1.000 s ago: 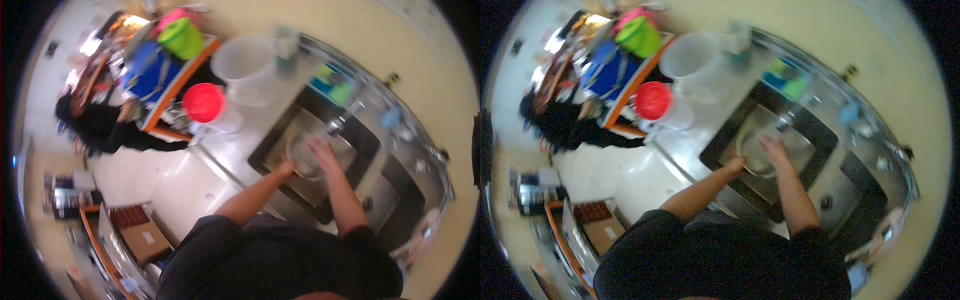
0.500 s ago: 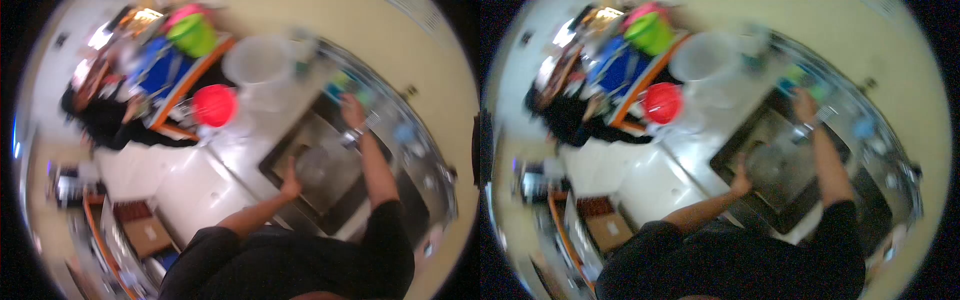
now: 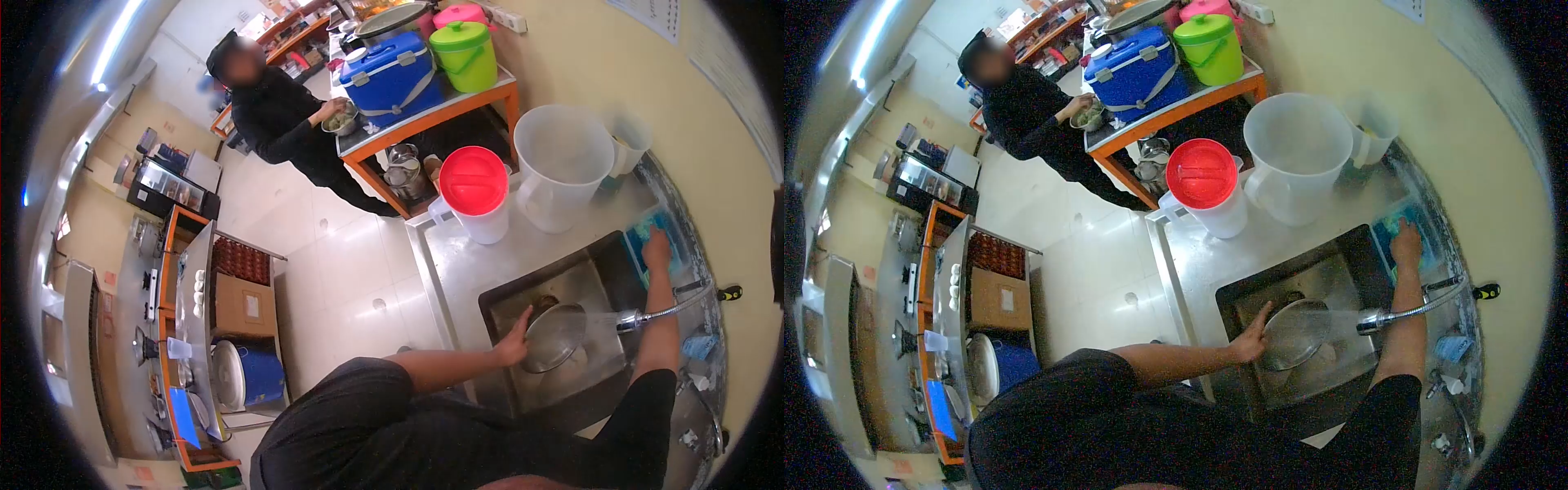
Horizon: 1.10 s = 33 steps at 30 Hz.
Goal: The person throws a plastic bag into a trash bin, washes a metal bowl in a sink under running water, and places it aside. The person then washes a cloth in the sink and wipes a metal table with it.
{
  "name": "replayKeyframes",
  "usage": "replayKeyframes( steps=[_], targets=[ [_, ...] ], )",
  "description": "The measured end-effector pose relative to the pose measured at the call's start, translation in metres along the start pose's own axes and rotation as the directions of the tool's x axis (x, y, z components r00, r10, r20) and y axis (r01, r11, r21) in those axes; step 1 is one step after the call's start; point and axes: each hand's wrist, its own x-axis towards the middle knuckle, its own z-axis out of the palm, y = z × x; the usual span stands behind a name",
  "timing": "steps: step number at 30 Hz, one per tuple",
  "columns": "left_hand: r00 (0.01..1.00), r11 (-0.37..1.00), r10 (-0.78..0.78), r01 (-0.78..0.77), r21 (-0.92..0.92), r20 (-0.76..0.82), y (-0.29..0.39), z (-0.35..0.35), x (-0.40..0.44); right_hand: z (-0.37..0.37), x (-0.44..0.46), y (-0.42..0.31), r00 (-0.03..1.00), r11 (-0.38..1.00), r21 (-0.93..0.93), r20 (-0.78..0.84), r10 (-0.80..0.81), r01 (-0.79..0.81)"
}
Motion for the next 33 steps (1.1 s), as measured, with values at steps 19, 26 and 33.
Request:
replayKeyframes(
  steps=[19,26,33],
  targets=[
    [0.947,0.930,-0.294,0.315,-0.190,0.130,-0.022,0.003,0.017,0.155,-0.334,-0.169,0.945,0.714,0.699,0.263,-0.195,-0.048],
    [0.884,0.957,-0.200,0.084,0.276,0.423,-0.063,0.008,0.035,0.074,-0.350,-0.135,0.634,0.742,0.660,0.527,-0.565,0.113],
    [0.789,0.856,-0.459,0.515,-0.033,0.410,0.018,0.009,-0.005,0.062,-0.358,-0.094,0.885,0.995,0.033,0.455,-0.100,0.096]
  ],
)
